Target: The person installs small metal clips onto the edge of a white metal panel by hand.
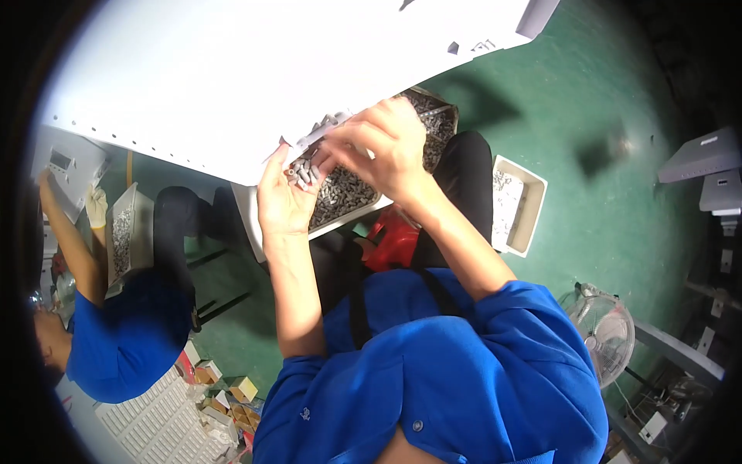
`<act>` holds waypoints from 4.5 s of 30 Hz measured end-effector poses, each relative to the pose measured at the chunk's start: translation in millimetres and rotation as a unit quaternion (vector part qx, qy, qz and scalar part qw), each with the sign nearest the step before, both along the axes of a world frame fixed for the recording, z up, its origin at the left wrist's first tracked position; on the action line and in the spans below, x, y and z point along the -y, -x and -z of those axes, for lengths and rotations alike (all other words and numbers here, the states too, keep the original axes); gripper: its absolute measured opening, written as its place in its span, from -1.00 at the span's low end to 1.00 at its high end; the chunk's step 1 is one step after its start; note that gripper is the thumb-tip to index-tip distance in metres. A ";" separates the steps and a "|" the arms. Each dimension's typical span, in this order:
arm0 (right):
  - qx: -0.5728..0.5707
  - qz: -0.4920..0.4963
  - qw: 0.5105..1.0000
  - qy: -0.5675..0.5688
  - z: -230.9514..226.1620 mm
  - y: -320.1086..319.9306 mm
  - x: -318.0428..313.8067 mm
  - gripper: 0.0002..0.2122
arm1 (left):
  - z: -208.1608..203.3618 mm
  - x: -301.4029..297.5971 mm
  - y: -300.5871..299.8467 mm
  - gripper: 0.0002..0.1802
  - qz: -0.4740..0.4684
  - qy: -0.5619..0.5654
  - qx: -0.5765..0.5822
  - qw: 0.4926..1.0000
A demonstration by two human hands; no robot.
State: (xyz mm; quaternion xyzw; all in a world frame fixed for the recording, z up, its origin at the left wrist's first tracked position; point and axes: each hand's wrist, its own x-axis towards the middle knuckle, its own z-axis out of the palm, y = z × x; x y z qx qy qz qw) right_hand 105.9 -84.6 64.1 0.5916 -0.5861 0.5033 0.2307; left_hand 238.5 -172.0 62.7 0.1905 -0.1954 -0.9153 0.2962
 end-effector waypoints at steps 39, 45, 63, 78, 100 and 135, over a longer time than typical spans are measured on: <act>-0.040 0.160 0.986 -0.032 8.8 27.7 -19.6 -0.77 | 8.1 -12.1 49.5 -0.73 -0.024 0.158 0.181 0.970; -0.027 0.120 0.992 -0.001 9.4 29.8 -20.8 -0.75 | 10.7 -14.5 50.1 -0.73 -0.020 0.146 0.170 0.974; -0.035 0.188 0.981 -0.016 12.7 43.2 -25.9 -0.83 | 10.4 -21.7 57.2 -0.72 0.010 0.161 0.192 0.968; 0.157 0.157 0.975 -0.026 19.4 39.2 -63.2 -0.68 | 147.1 8.6 24.0 -0.49 0.277 0.673 0.470 0.500; 0.342 -0.231 0.871 -0.268 66.4 -23.5 34.8 -0.83 | 69.4 18.9 -41.3 -0.79 0.003 0.085 0.204 0.975; 0.356 -0.241 0.832 -0.351 54.4 -51.2 65.1 -0.86 | 60.1 23.2 -56.9 -0.52 -0.020 0.061 0.114 0.991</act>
